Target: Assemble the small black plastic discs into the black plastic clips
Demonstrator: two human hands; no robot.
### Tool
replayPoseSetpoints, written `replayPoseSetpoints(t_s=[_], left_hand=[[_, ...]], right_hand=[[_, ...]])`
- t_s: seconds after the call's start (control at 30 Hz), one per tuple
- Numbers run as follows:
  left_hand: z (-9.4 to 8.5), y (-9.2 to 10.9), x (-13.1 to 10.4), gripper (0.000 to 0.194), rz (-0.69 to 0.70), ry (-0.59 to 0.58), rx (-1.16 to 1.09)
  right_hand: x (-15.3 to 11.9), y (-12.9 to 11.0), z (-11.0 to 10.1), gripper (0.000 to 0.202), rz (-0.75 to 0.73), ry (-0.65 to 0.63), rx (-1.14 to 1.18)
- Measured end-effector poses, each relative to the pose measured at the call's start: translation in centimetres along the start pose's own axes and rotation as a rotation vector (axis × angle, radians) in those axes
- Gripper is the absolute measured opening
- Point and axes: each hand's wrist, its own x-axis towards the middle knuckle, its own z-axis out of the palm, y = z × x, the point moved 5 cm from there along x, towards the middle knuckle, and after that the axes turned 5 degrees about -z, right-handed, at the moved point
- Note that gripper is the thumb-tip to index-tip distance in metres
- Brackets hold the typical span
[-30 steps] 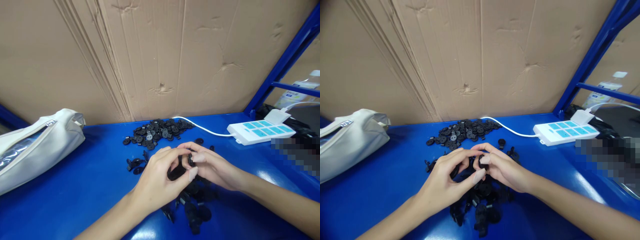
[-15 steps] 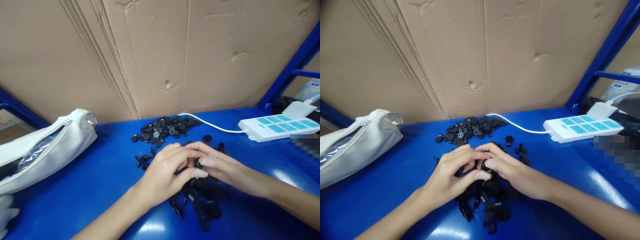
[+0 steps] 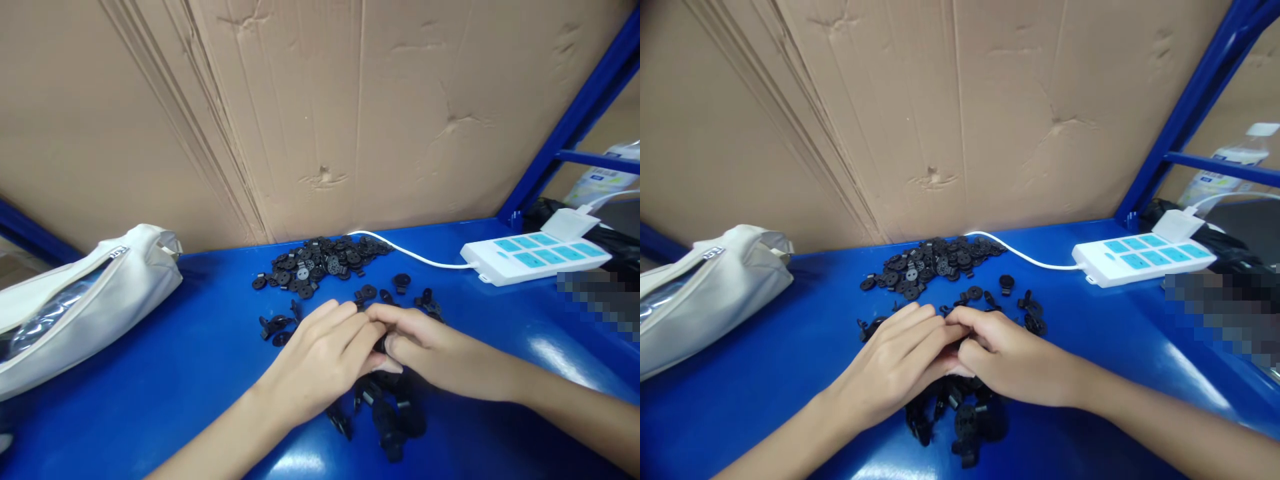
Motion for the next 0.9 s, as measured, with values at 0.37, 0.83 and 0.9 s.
replayPoseSetpoints(t_s=[0.37,0.83,0.9], left_hand=[[0.2,0.5,0.4,0.032,0.019,0.032,0.112],[-0.2,-0.2,0.6,0.024,-0.013,0.012,0.141],[0.1,-0.1,0.6,0.026,-0.028,-0.031,0.169]], right_hand=[[-0.4,0.1,0.4,0.017,0.028,0.044,-0.02],[0.2,0.2,-0.4,0.051,-0.103,0.156,0.226],[0.1,0.2,-0.3,0.052,-0.099,0.166,0.247]])
